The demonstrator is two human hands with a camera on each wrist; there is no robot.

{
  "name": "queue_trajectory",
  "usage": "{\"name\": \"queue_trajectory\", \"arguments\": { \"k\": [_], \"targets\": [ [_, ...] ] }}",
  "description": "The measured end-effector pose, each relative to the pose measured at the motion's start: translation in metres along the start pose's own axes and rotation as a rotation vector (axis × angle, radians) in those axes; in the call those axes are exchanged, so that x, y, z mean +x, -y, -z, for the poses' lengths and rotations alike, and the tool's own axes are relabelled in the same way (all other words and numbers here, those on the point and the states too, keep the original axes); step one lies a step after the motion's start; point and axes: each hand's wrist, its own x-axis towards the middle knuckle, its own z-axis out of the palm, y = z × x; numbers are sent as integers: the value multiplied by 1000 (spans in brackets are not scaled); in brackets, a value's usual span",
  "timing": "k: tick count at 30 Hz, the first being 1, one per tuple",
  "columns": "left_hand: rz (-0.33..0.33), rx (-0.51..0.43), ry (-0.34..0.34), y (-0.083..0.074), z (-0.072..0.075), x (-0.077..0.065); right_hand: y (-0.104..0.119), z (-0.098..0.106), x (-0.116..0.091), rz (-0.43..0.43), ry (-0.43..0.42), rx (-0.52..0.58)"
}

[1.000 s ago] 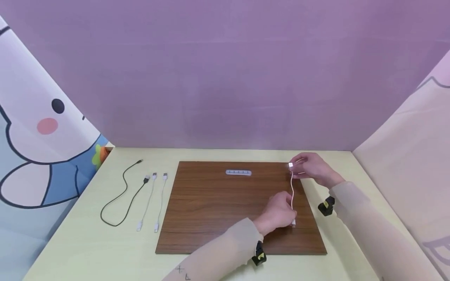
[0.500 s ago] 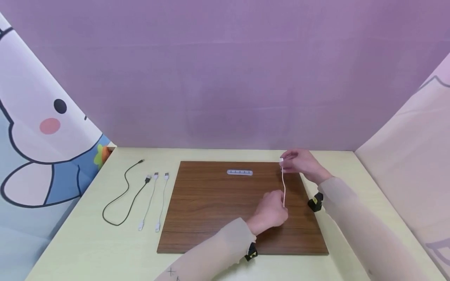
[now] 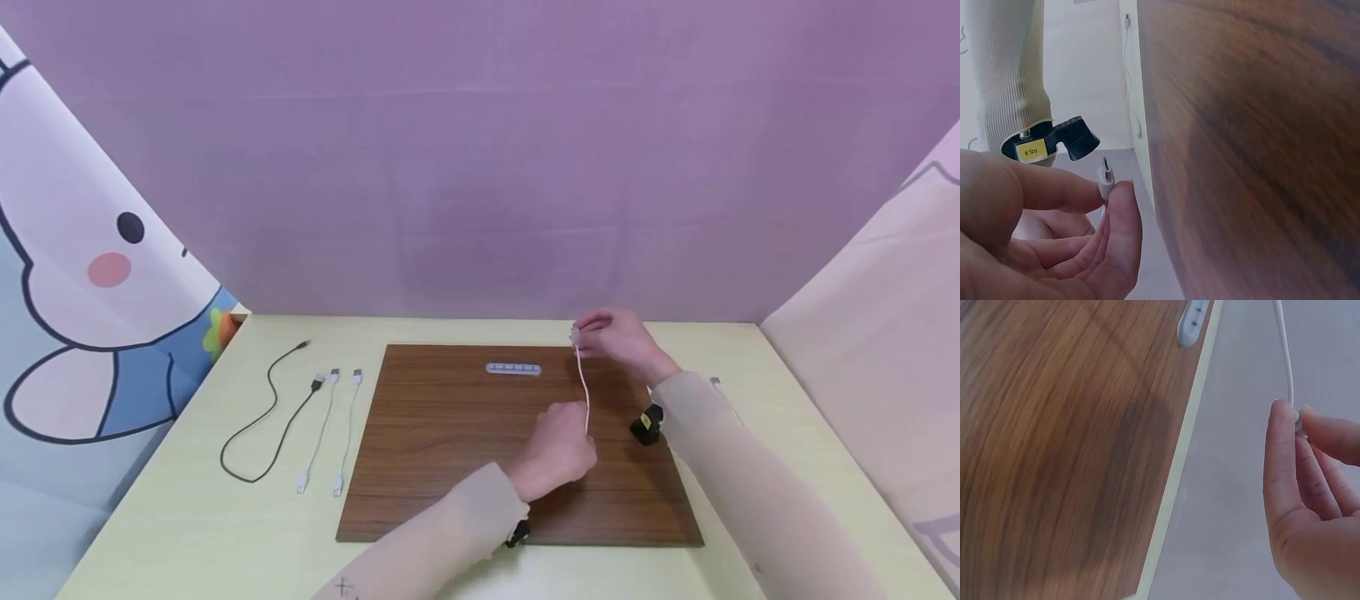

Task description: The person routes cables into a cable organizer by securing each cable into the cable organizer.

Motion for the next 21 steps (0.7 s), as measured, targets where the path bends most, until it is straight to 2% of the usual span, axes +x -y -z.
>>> {"name": "queue_trajectory", "arguments": {
  "k": [5, 9, 14, 21],
  "targets": [
    [13, 22, 9, 3, 8, 0, 5, -12, 5, 13, -5, -11],
    [10, 79, 0, 6, 14, -1, 11, -19, 6, 23, -12, -19],
    [16, 53, 22, 10, 20, -5, 13, -27, 11, 33, -29, -15],
    [-69, 176, -37, 21, 26, -8, 15, -36, 18, 46, -26, 17]
  ]
}}
